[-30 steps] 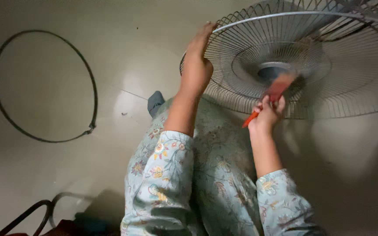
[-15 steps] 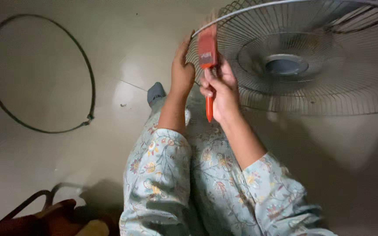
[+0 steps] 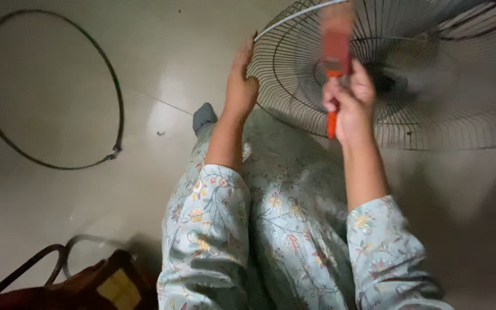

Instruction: The person uses a red brush to clean the front grill of a standing fan. They systematically brush the metal wires and the central hub while holding the grill with their other hand. The task is performed in a room with tiled flooring.

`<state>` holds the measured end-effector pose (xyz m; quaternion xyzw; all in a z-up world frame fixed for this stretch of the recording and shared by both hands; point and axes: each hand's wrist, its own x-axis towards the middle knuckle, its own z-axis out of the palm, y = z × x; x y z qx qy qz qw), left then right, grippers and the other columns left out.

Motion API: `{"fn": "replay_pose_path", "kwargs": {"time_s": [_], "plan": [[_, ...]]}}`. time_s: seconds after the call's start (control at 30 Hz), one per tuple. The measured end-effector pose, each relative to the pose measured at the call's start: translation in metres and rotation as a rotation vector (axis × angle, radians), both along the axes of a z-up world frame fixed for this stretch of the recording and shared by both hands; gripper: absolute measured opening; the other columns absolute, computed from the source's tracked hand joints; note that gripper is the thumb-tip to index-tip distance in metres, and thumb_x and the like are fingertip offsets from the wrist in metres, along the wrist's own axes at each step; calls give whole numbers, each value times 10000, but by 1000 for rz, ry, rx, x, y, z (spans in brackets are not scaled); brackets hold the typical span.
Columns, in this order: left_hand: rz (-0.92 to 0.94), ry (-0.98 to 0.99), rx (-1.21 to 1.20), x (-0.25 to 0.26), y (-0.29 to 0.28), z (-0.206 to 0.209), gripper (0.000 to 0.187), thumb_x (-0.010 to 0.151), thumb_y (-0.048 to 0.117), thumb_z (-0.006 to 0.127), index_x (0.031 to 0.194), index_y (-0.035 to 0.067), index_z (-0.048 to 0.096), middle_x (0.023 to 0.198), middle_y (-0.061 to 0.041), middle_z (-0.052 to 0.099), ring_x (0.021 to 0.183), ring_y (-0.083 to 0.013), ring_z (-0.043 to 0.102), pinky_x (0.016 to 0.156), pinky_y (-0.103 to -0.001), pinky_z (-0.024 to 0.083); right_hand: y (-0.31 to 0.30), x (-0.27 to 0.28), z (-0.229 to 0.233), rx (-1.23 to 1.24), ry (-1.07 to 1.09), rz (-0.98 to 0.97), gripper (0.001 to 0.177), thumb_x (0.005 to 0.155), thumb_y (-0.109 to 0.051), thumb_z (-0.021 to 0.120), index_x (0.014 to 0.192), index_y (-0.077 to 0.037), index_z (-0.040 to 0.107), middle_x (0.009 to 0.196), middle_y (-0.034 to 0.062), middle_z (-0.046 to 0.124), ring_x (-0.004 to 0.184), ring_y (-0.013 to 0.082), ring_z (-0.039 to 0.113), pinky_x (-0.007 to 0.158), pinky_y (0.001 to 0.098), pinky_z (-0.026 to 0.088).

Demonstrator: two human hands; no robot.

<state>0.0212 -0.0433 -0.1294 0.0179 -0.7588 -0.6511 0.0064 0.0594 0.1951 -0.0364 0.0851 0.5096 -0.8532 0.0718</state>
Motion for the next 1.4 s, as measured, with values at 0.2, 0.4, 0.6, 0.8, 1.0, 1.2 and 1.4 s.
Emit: {"fn": "replay_pose_path", "kwargs": {"time_s": [0.2,0.4,0.6,0.8,1.0,1.2,1.4], "plan": [[-34,23,-78,5,-4,7,961,658,-212,420,1573,81,419,1658,-166,393,1597,-314,266,1314,-387,214,-6,16,12,-125,-49,242,434,1022,-52,664,1435,-9,540,983,27,600,722,74,499,569,207,366],[-37,53,-90,6,-4,9,875,761,-187,472,1589,91,413,1670,-140,417,1606,-298,307,1328,-387,243,-6,21,-9,7,-119,362,487,985,-28,696,1457,-10,573,957,53,624,712,76,532,545,209,389],[-52,-45,-94,6,-8,6,931,693,-223,429,1574,80,432,1670,-158,370,1604,-314,244,1314,-391,203,12,0,-7,-93,-95,-8,480,1048,-24,682,1503,-2,529,1021,21,611,743,77,507,595,205,389],[-70,31,-66,6,-10,6,975,649,-215,422,1574,91,432,1656,-138,420,1605,-309,290,1325,-393,221,-15,11,-13,31,-60,71,489,1046,-16,635,1513,-49,492,942,25,583,708,75,503,558,203,387],[-51,-39,-138,6,-10,12,947,679,-215,427,1575,91,442,1643,-136,432,1587,-316,285,1307,-392,219,-19,4,-16,-57,-102,56,537,996,-2,687,1494,5,488,998,26,604,745,86,512,566,212,382],[-53,93,-84,7,-10,12,982,629,-221,408,1560,89,451,1640,-135,459,1602,-314,305,1330,-394,221,-12,2,-12,-45,-129,246,571,1014,14,650,1554,-33,470,975,41,623,746,92,539,573,209,408],[-11,89,-151,6,-6,0,955,666,-210,449,1572,93,433,1617,-157,446,1575,-326,331,1310,-370,261,-19,-5,-11,30,-65,219,526,1032,22,655,1534,-10,500,1064,35,638,763,90,508,583,212,391]]}}
